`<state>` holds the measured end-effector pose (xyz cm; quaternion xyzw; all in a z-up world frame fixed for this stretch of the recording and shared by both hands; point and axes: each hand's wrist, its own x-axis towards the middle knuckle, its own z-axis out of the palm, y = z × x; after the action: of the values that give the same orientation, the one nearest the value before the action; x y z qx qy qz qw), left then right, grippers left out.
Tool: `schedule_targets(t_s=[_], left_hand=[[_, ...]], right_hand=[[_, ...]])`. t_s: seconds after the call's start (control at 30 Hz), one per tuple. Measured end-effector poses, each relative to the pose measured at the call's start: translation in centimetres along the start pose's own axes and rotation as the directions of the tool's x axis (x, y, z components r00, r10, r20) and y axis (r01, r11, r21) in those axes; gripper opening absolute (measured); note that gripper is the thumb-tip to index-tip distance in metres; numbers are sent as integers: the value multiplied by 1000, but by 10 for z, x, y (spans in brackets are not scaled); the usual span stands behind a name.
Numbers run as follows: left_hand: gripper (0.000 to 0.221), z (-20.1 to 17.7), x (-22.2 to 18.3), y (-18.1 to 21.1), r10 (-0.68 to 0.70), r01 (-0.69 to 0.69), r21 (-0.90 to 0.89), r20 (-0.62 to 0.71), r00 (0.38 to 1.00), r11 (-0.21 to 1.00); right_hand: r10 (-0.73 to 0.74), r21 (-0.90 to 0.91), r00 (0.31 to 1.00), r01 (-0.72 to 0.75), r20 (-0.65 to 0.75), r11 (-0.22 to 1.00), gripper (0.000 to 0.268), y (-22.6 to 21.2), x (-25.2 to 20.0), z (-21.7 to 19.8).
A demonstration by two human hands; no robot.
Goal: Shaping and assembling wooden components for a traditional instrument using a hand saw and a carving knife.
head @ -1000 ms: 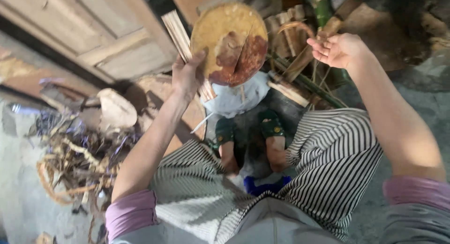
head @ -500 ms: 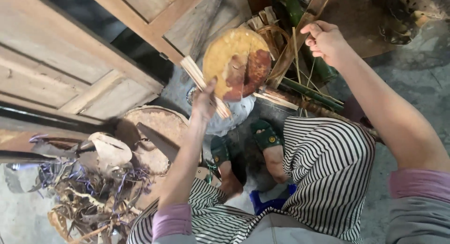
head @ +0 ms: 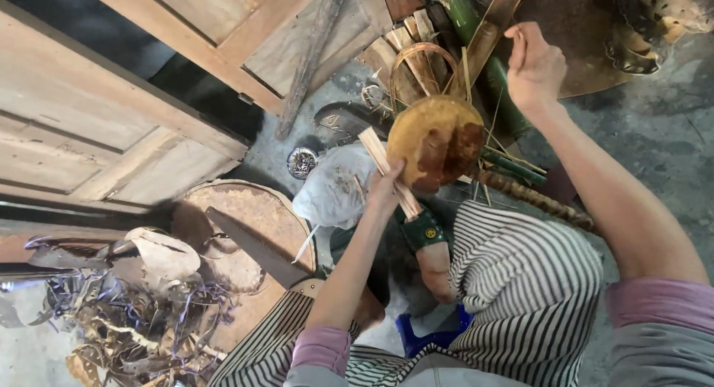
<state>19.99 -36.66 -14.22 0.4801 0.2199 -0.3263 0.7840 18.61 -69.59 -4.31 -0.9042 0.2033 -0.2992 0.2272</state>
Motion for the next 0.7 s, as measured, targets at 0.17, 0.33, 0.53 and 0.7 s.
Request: schedule_targets(t_s=[0.17, 0.33, 0.53, 0.7], left_hand=[[53, -6, 10, -26, 78, -90, 353, 50, 996, 931], [83, -22, 8, -12, 195, -97, 786, -30, 980, 610], [37, 1, -24, 48, 192, -224, 363, 122, 974, 904], [37, 18, -40, 69, 246, -329, 319, 273, 930, 889]], right_hand=[[475, -502, 782, -244, 405, 830, 81, 3, 4, 41], [259, -233, 886, -178, 385, 956, 53, 19, -17, 144], [288, -535, 877, -43, 384, 844, 79, 68, -16, 215], [178, -513, 951, -24, 253, 858, 56, 88, -9, 215]])
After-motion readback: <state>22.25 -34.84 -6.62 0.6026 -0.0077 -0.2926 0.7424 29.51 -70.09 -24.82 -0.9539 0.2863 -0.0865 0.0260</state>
